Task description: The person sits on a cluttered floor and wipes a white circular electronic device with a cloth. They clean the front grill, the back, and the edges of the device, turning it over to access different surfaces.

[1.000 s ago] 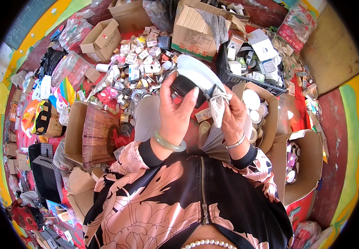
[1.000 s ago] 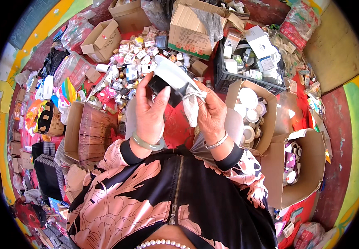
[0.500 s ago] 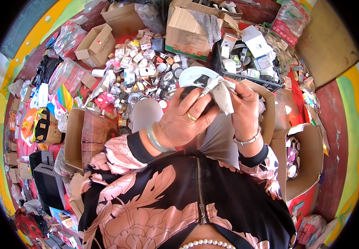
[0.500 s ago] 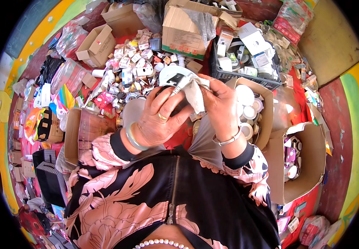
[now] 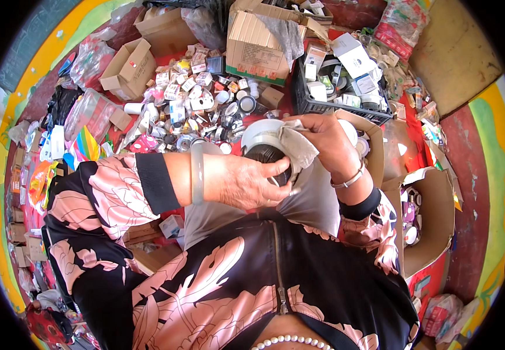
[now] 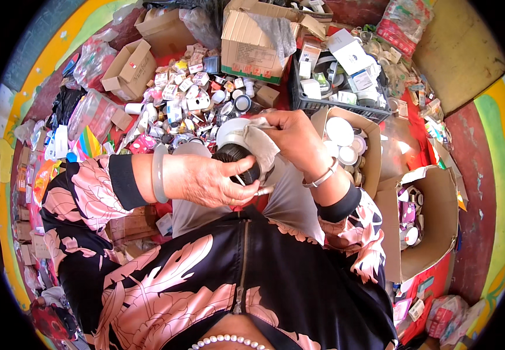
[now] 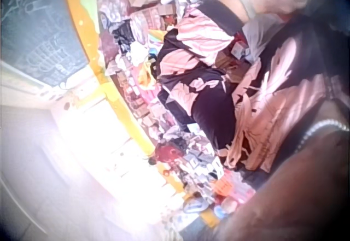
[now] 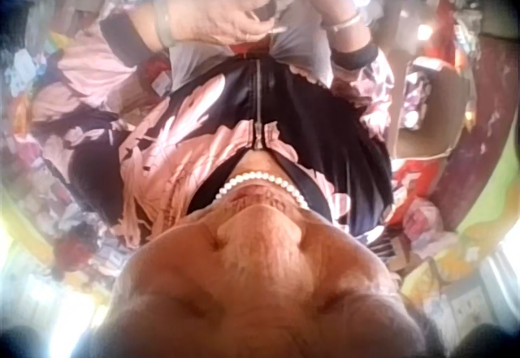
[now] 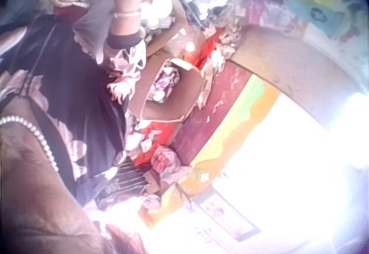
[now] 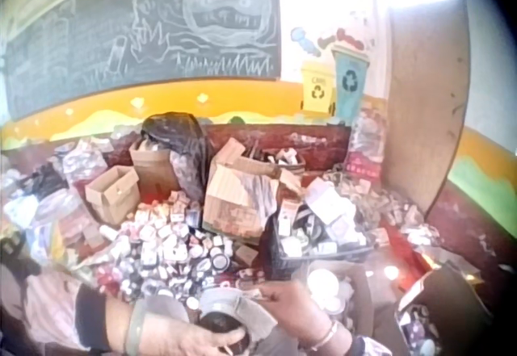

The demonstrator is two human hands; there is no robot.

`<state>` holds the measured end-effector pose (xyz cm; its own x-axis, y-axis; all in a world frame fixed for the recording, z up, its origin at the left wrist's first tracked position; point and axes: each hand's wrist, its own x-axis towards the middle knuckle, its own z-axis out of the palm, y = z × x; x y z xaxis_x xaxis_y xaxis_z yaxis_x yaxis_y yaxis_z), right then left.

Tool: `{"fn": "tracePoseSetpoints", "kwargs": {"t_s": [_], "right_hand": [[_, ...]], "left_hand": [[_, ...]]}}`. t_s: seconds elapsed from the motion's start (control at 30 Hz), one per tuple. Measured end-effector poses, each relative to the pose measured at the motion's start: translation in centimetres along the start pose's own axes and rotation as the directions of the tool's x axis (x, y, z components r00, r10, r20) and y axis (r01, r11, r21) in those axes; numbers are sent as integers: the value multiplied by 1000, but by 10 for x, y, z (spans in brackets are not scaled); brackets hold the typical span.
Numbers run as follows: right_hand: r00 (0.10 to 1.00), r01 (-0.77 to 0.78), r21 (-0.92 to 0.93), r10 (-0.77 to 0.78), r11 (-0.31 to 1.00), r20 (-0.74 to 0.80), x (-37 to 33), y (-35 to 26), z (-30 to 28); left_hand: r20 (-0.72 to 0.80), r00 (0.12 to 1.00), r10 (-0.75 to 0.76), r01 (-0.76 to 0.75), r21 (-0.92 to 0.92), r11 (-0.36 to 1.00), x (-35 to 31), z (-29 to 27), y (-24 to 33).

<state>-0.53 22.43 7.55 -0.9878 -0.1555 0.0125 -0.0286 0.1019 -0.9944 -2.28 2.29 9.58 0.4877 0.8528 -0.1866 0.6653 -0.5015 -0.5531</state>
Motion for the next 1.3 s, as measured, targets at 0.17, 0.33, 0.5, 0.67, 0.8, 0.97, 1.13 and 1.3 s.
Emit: {"fn": "tracePoseSetpoints", "kwargs": {"t_s": [0.17, 0.33, 0.5, 0.67, 0.8, 0.97, 1.13, 1.3], "right_hand": [[989, 50, 142, -29, 989, -143, -2, 19, -1], [933, 305, 582, -113, 754, -342, -8, 43, -8], [912, 387, 708, -130, 590, -390, -15, 52, -5], [921, 377, 814, -88, 441, -379, -25, 45, 12], [923, 372, 813, -84, 448, -376, -29, 48, 16], [960, 279, 695, -177, 662, -217, -28, 53, -7], [979, 191, 524, -199, 830, -43, -32, 40, -26], [974, 173, 477, -223, 862, 50, -32, 22, -29]], "left_hand": [[-212, 966, -150, 145, -38, 989, -4, 13, 5], [-273, 706, -654, 530, -409, 743, -17, -1, 11], [286, -300, -910, -482, -869, -114, 24, 44, 36], [382, -228, -895, -779, -624, -68, 51, 45, 45], [461, -216, -861, -789, -601, -125, 48, 31, 44], [356, -98, -929, -618, -754, -224, 23, 19, 50], [295, -24, -955, -464, -849, -251, 11, 10, 46], [374, 59, -926, -313, -873, -373, 12, 4, 46]]}}
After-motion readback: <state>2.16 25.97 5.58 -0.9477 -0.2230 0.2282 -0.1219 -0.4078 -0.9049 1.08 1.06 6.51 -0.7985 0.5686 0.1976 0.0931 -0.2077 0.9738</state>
